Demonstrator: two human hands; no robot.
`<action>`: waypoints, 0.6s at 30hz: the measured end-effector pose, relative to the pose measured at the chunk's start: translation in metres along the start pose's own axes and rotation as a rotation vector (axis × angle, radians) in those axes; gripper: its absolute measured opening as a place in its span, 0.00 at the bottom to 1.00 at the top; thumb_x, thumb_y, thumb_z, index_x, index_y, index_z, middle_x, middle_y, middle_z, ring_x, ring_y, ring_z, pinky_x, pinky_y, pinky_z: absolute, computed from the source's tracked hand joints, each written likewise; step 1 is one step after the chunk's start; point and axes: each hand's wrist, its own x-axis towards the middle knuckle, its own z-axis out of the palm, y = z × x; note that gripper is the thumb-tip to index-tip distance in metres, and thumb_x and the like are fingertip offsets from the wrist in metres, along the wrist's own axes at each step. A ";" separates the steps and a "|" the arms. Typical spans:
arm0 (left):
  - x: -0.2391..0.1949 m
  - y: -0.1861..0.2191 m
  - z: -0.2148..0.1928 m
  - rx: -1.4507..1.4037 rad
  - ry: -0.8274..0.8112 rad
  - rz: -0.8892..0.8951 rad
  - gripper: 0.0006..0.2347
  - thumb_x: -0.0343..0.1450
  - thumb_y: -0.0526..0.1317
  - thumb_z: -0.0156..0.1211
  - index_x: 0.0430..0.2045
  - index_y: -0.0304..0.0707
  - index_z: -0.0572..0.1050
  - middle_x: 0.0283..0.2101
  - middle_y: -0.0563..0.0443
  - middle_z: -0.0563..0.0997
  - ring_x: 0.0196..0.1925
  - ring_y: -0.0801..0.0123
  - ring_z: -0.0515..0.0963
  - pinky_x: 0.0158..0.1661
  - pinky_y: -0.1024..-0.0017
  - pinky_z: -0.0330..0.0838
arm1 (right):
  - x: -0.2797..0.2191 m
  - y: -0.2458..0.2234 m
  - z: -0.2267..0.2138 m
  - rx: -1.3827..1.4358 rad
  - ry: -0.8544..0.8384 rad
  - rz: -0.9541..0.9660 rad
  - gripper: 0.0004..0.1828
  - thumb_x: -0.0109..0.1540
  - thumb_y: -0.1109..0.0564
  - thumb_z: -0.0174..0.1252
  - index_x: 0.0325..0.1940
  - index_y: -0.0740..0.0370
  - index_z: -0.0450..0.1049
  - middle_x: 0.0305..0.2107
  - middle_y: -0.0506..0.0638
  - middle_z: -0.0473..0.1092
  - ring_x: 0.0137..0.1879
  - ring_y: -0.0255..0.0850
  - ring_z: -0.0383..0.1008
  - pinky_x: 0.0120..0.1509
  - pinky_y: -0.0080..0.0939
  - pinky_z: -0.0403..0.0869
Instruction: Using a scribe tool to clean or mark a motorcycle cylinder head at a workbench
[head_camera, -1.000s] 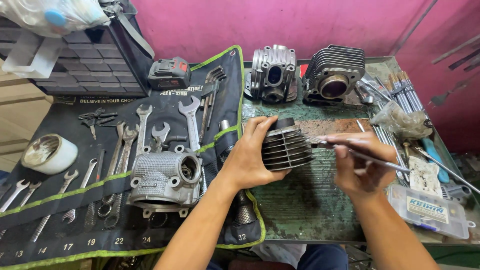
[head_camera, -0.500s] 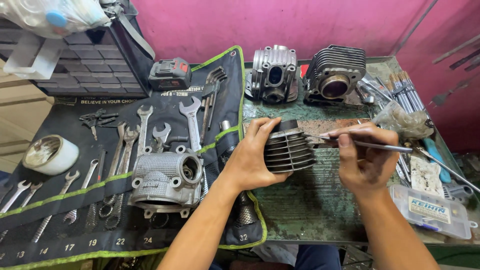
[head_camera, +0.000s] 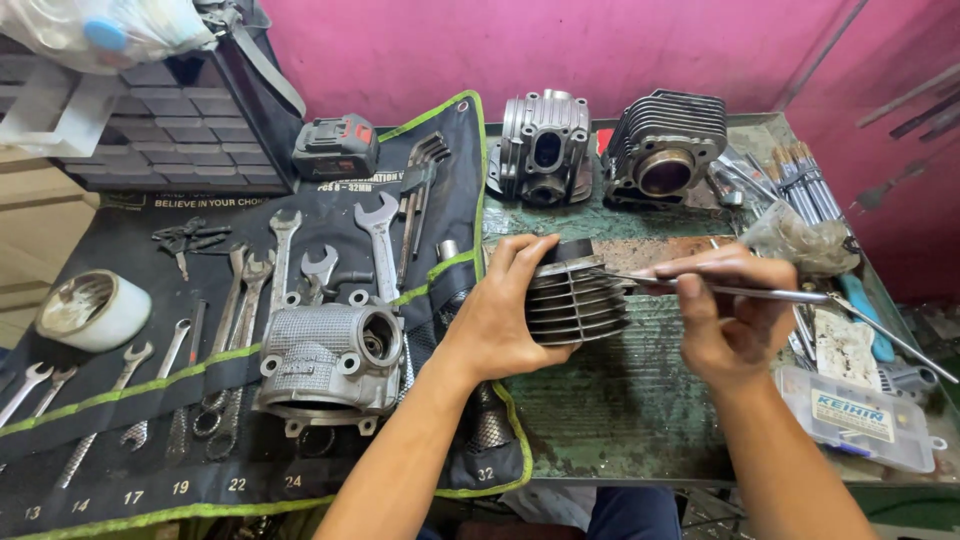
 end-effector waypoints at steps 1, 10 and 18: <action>-0.001 -0.001 0.001 0.001 0.000 -0.002 0.44 0.53 0.43 0.77 0.66 0.38 0.59 0.61 0.44 0.63 0.56 0.51 0.77 0.48 0.57 0.77 | 0.001 0.000 0.000 0.002 0.000 0.002 0.11 0.71 0.62 0.52 0.51 0.62 0.57 0.35 0.65 0.70 0.37 0.53 0.79 0.43 0.44 0.84; 0.002 0.000 -0.001 0.003 0.048 0.020 0.43 0.53 0.45 0.76 0.65 0.37 0.60 0.60 0.44 0.64 0.61 0.51 0.74 0.54 0.58 0.74 | 0.003 0.004 -0.005 -0.088 -0.004 -0.176 0.09 0.70 0.66 0.53 0.51 0.66 0.59 0.38 0.65 0.69 0.42 0.56 0.81 0.49 0.46 0.85; 0.001 -0.003 -0.001 -0.010 0.045 -0.031 0.44 0.53 0.46 0.77 0.66 0.38 0.59 0.61 0.44 0.63 0.63 0.52 0.73 0.57 0.59 0.73 | 0.004 0.005 -0.011 -0.288 -0.036 -0.162 0.10 0.70 0.70 0.56 0.51 0.70 0.62 0.41 0.69 0.74 0.49 0.57 0.79 0.59 0.52 0.79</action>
